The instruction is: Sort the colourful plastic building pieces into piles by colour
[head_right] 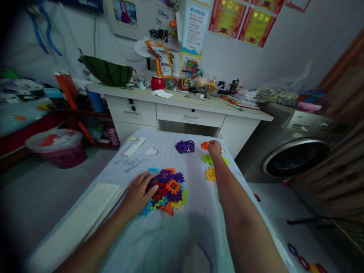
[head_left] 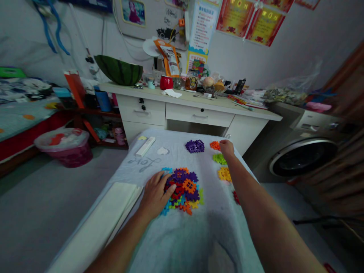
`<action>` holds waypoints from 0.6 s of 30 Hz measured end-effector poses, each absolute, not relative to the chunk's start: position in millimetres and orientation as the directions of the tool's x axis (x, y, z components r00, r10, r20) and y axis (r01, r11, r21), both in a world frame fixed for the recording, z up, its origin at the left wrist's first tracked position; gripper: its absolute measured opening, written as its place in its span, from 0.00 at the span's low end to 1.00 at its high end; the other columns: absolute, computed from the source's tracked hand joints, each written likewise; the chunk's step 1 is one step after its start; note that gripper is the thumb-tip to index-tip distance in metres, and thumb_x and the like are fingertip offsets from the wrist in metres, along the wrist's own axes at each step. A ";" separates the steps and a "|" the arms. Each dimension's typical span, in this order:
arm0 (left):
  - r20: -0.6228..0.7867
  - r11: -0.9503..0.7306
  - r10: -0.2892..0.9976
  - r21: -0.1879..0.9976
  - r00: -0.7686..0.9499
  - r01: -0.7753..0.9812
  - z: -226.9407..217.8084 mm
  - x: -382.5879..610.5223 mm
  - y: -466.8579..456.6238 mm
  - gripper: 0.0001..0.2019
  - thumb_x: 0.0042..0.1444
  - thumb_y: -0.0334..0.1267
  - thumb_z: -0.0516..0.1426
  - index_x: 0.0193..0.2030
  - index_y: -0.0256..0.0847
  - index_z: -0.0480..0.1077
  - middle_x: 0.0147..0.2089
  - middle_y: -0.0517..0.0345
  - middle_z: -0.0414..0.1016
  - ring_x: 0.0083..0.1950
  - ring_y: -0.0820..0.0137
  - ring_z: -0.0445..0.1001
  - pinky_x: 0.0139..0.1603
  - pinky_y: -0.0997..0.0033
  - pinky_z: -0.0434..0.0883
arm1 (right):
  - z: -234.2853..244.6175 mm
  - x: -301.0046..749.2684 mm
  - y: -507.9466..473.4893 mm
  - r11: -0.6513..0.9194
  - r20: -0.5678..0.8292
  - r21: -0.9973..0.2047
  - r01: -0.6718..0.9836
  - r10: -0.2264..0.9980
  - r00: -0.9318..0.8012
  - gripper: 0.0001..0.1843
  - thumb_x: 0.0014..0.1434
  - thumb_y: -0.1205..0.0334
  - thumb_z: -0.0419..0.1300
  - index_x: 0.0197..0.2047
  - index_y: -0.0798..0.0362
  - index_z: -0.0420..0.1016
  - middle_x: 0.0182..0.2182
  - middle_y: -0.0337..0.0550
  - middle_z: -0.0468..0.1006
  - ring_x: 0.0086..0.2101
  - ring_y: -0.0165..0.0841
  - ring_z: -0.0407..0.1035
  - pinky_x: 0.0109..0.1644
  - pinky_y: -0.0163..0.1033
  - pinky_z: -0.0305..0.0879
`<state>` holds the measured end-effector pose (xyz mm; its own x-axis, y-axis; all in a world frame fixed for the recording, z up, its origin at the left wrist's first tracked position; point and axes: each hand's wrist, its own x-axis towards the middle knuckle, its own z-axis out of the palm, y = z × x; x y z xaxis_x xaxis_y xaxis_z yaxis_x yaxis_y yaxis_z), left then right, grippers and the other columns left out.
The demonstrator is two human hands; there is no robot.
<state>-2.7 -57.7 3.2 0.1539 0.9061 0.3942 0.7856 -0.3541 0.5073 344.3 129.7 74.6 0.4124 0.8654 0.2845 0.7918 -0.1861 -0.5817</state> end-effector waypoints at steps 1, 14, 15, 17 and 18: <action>0.398 -0.359 0.904 0.507 0.156 0.784 3.9 -2.3 -57.8 0.21 0.62 0.51 0.50 0.58 0.45 0.68 0.60 0.49 0.67 0.62 0.57 0.65 0.63 0.47 0.63 | 74.5 337.5 120.9 -0.164 0.290 -0.609 0.776 0.865 0.410 0.17 0.49 0.67 0.53 0.40 0.59 0.79 0.34 0.50 0.80 0.33 0.37 0.73 0.35 0.37 0.65; 0.397 -0.363 0.905 0.533 0.153 0.764 7.6 -1.5 -58.6 0.21 0.62 0.50 0.51 0.57 0.44 0.68 0.60 0.47 0.66 0.62 0.56 0.64 0.63 0.46 0.63 | 54.1 239.4 -4.4 0.256 0.030 -0.617 0.744 0.953 -0.302 0.23 0.47 0.75 0.56 0.46 0.52 0.77 0.45 0.45 0.79 0.44 0.36 0.71 0.50 0.39 0.64; 0.397 -0.370 0.904 0.536 0.160 0.759 8.4 -1.5 -59.0 0.21 0.61 0.51 0.52 0.57 0.43 0.68 0.60 0.47 0.67 0.62 0.56 0.65 0.63 0.46 0.63 | 52.5 236.6 -6.8 0.265 0.019 -0.604 0.752 0.948 -0.319 0.24 0.47 0.76 0.55 0.47 0.52 0.76 0.45 0.44 0.79 0.44 0.36 0.71 0.50 0.39 0.64; 0.401 -0.385 0.899 0.536 0.175 0.751 10.5 -1.3 -59.9 0.21 0.61 0.50 0.52 0.57 0.43 0.68 0.59 0.48 0.67 0.62 0.55 0.65 0.63 0.46 0.63 | 49.8 232.7 -9.3 0.288 0.019 -0.588 0.756 0.939 -0.343 0.24 0.47 0.76 0.54 0.47 0.52 0.76 0.45 0.44 0.79 0.44 0.35 0.71 0.52 0.39 0.64; 0.404 -0.393 0.896 0.534 0.182 0.748 11.5 -1.3 -60.3 0.21 0.61 0.51 0.53 0.57 0.44 0.67 0.59 0.48 0.67 0.62 0.56 0.65 0.62 0.46 0.63 | 48.7 231.4 -10.0 0.294 0.026 -0.581 0.759 0.939 -0.343 0.23 0.48 0.76 0.55 0.46 0.51 0.77 0.45 0.43 0.79 0.45 0.36 0.71 0.52 0.39 0.63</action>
